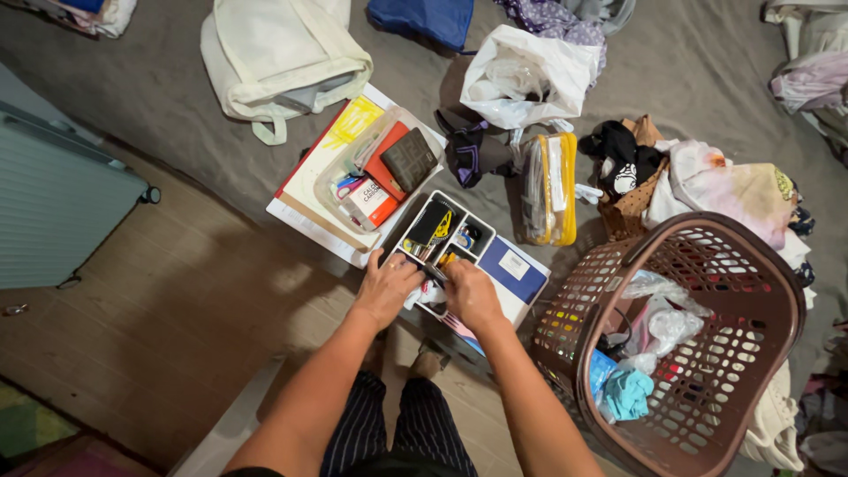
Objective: The person organizes various small items, including a grey pouch, a box, and a wallet, into a white tote bag and a compartmentalized organizer. They also handle a plastic bag and a small blue item, placing them into the organizer or a nearby basket. The task involves sorting and packing items on a bed.
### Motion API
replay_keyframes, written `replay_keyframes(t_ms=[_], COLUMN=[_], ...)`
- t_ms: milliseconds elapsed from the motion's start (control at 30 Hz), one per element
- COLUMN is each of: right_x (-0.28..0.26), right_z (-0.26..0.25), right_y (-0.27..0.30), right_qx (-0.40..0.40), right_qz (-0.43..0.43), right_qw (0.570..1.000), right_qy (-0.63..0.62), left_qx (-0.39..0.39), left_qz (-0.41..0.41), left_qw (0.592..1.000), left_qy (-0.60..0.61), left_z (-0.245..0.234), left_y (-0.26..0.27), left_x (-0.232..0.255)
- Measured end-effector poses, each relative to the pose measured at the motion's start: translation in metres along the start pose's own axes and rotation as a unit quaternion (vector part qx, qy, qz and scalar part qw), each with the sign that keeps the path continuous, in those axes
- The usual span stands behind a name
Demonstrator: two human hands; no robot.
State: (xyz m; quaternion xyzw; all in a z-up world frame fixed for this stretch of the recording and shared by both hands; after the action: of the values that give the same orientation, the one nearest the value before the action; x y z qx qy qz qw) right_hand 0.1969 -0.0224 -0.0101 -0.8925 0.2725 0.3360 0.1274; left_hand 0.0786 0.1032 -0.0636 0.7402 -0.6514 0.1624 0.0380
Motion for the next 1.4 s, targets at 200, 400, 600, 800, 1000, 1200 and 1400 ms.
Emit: replay_keyframes(t_ms=[200,400,600,800,1000,1200,1400], right_x=[0.001,0.018,0.020,-0.019,0.024,0.213,0.295], right_z=[0.041,0.066,0.066,-0.023,-0.169,-0.193,-0.122], right_y=[-0.018,-0.023,-0.030,-0.002,0.087,0.168,0.189], right_qx=[-0.031,-0.017,-0.083,-0.028,0.179,0.043,-0.046], right_qz=[0.002,-0.002,0.035,0.057,0.015,0.266,0.398], right_qw=[0.999,0.998,0.995,0.998,0.983,0.962,0.910], right_qy=[0.019,0.054,0.044,0.019,-0.024,0.038,0.109], left_qx=[0.018,-0.043,-0.050,-0.045,-0.001,0.027,0.013], left_qz=[-0.029,-0.036,0.004,-0.002,0.089,0.157,0.165], left_qw=[0.999,0.995,0.992,0.993,0.995,0.987,0.986], left_qy=[-0.034,-0.085,-0.113,-0.113,-0.036,0.029,0.016], left_z=[0.006,0.023,0.025,0.004,-0.033,-0.044,-0.021], left_y=[0.008,0.013,0.020,0.010,-0.013,-0.058,-0.065], left_x=[0.004,0.002,-0.005,0.010,0.065,0.184,0.280])
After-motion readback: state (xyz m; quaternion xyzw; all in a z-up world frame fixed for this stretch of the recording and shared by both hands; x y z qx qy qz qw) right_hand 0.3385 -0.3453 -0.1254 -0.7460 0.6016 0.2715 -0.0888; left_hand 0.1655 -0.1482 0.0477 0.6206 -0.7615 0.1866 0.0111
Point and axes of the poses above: each hand's wrist, its own y-axis away from the middle knuckle, its own z-axis out of the palm, x = y × z, the point moved 4 cm from there along -y, towards the middle knuckle, and after that the axes turned 5 degrees about -y, right-handed, at the moved point
